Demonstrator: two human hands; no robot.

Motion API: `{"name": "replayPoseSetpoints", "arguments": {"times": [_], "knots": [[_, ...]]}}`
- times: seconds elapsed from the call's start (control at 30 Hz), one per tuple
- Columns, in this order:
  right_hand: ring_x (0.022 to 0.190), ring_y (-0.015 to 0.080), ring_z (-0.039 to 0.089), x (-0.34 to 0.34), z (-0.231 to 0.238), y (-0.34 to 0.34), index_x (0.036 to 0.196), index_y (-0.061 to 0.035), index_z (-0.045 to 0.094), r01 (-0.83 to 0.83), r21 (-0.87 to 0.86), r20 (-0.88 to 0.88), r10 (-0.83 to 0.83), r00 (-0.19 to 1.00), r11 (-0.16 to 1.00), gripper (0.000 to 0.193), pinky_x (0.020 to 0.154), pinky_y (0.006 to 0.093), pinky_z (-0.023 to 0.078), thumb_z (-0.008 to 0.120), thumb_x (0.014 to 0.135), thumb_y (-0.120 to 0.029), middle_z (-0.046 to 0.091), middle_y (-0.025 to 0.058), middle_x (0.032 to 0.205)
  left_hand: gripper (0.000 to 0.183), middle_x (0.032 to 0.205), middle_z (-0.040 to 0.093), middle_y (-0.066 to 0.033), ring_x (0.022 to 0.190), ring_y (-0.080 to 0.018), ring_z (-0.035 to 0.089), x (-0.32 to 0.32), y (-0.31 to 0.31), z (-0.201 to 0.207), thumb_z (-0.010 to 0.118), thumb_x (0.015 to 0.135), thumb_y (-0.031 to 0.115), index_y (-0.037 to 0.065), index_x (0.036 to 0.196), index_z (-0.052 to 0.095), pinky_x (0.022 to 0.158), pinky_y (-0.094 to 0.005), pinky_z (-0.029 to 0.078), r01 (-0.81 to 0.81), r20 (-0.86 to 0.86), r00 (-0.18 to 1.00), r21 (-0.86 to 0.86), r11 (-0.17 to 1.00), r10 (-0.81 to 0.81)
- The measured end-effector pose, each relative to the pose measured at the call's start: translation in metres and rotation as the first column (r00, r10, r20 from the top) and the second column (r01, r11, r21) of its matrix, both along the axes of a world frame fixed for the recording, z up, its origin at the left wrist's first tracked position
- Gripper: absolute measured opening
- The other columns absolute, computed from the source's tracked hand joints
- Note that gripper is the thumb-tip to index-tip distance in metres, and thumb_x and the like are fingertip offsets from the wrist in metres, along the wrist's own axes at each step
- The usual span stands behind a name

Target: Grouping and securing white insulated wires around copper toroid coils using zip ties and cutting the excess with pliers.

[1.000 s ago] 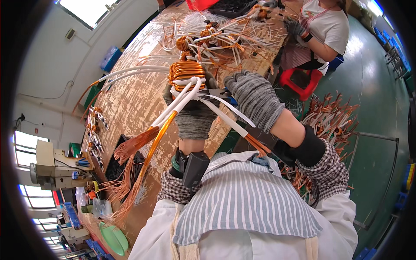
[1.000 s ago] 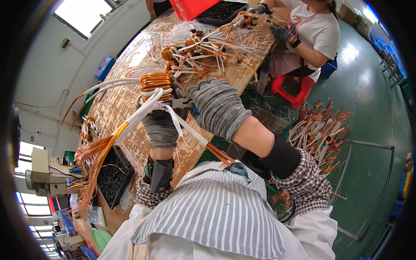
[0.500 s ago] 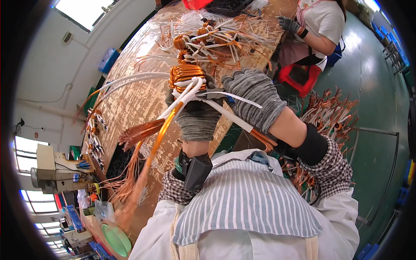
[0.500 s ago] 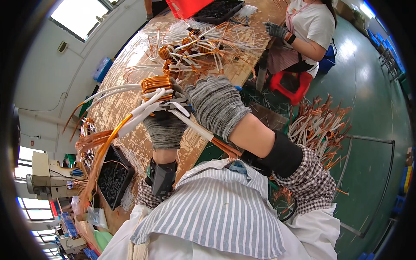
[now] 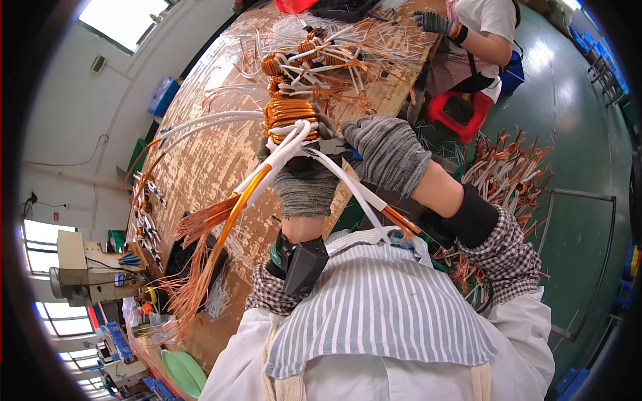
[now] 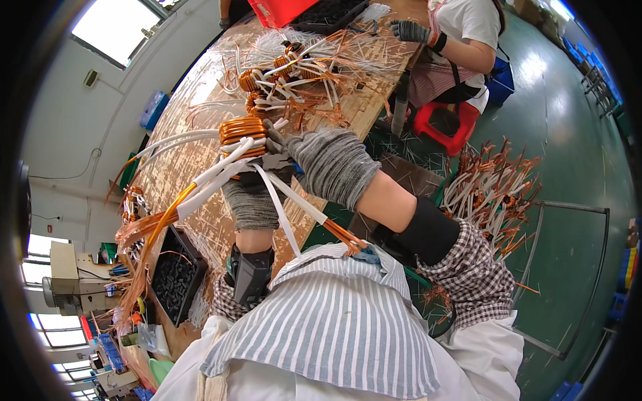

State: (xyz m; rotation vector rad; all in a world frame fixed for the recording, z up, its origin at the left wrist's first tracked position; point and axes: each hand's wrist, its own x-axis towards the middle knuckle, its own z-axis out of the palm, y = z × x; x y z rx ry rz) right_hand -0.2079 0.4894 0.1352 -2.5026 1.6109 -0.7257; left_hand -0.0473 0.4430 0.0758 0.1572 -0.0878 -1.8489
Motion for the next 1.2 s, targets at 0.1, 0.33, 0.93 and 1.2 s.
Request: {"name": "replayPoseSetpoints", "arguments": {"times": [0.1, 0.33, 0.93, 1.2], "knots": [[0.068, 0.0296, 0.059, -0.001, -0.002, 0.000, 0.085, -0.0040, 0.055, 0.015, -0.019, 0.026, -0.014, 1.000, 1.000, 0.023, 0.061, 0.0394, 0.047, 0.059, 0.071, -0.022, 0.058, 0.0136, 0.071, 0.052, 0.114, 0.047, -0.0204, 0.097, -0.0297, 0.051, 0.003, 0.002, -0.002, 0.044, 0.085, 0.039, 0.000, 0.120, 0.039, 0.084, -0.0408, 0.046, 0.105, -0.205, 0.972, -0.045, 0.993, -0.112], [0.058, 0.0298, 0.056, -0.035, -0.024, -0.006, 0.081, 0.0007, 0.057, 0.062, 0.327, 0.446, -0.212, 0.870, 0.943, 0.029, 0.054, 0.0376, 0.042, 0.056, 0.079, -0.028, 0.054, 0.0175, 0.061, 0.060, 0.118, 0.046, -0.0195, 0.107, -0.0295, 0.048, 0.008, -0.013, 0.006, 0.049, 0.080, 0.039, -0.003, 0.120, 0.038, 0.090, -0.0423, 0.042, 0.225, -0.054, 0.973, -0.002, 0.974, -0.225], [0.091, 0.0158, 0.054, -0.043, -0.022, 0.061, 0.098, -0.0007, 0.055, -0.133, 0.213, 0.832, -0.108, 0.544, 0.968, 0.025, 0.080, 0.0281, 0.043, 0.060, 0.081, -0.018, 0.058, 0.0071, 0.094, 0.025, 0.089, 0.059, -0.0090, 0.083, -0.0214, 0.058, -0.021, -0.006, 0.002, 0.061, 0.077, 0.008, 0.004, 0.100, 0.054, 0.072, -0.0323, 0.050, -0.100, 0.576, 0.809, -0.061, 0.993, 0.117], [0.074, 0.0088, 0.050, -0.014, -0.080, 0.055, 0.097, -0.0019, 0.052, -0.657, 0.313, 0.923, -0.382, 0.041, 0.686, 0.029, 0.066, 0.0256, 0.043, 0.054, 0.085, -0.029, 0.051, 0.0011, 0.079, 0.037, 0.101, 0.058, -0.0095, 0.091, -0.0232, 0.057, -0.028, 0.007, 0.029, 0.063, 0.074, 0.018, 0.007, 0.107, 0.050, 0.080, -0.0360, 0.049, -0.080, 0.262, 0.964, 0.111, 0.991, 0.049]]}}
